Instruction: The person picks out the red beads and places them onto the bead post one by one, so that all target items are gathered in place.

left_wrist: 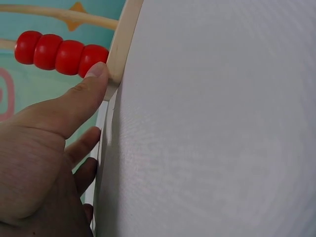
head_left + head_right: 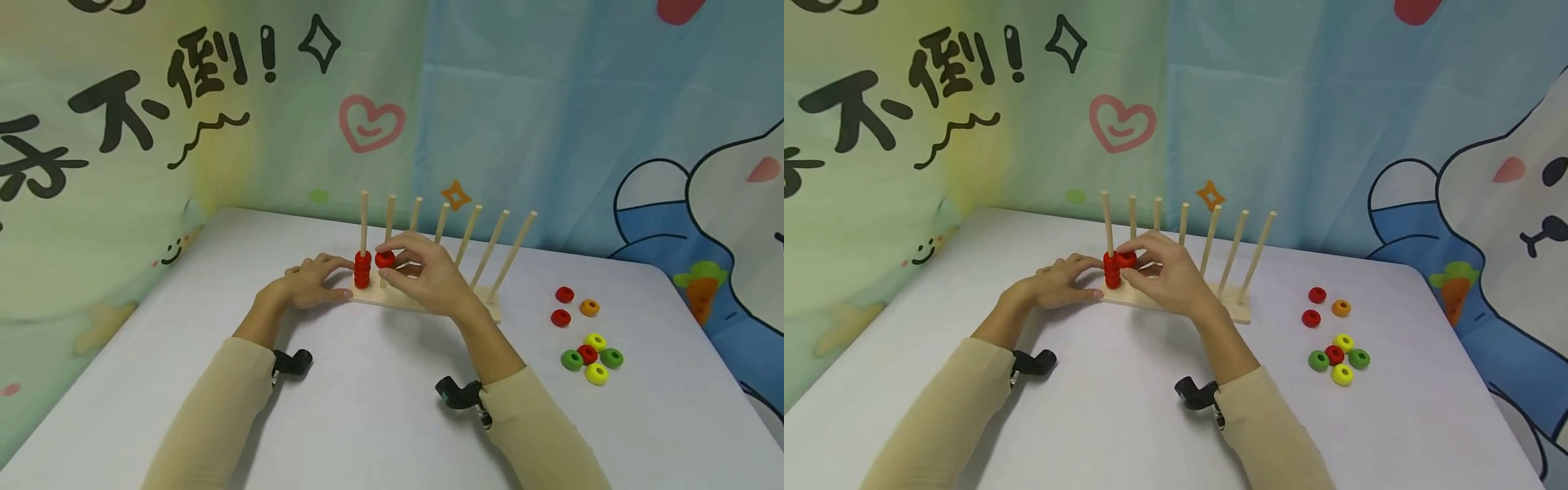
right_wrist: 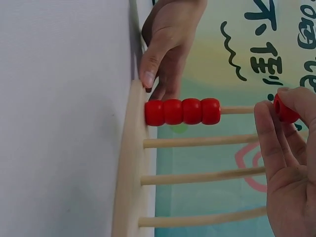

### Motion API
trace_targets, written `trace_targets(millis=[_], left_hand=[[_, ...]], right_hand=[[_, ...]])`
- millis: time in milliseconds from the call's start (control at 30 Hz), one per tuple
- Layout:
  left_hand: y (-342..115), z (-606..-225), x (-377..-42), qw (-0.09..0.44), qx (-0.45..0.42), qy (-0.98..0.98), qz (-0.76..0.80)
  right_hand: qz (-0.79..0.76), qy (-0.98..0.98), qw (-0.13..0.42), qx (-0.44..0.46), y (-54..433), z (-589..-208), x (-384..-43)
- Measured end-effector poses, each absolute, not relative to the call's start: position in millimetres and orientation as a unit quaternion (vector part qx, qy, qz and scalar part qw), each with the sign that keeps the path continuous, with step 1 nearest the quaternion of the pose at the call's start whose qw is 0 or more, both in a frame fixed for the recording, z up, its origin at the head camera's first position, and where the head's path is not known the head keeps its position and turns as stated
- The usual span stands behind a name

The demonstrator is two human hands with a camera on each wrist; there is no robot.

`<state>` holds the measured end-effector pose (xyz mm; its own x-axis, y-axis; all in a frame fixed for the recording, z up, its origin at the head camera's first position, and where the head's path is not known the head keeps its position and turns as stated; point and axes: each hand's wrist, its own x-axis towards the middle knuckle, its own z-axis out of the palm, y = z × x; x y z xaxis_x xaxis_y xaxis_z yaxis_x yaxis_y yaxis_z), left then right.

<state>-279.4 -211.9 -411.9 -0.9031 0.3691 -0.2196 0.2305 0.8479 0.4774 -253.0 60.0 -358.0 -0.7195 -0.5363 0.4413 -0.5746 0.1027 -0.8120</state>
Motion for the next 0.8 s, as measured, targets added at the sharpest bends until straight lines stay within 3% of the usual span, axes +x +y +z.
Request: trace_targets(millis=[800], left_hand=[[-209.3,-412.3,-278.1,0.161,0.153,0.948,0.229]], right_hand=[[0.591,-0.694,0.072,0.406,34.2,-332.7,-259.1]])
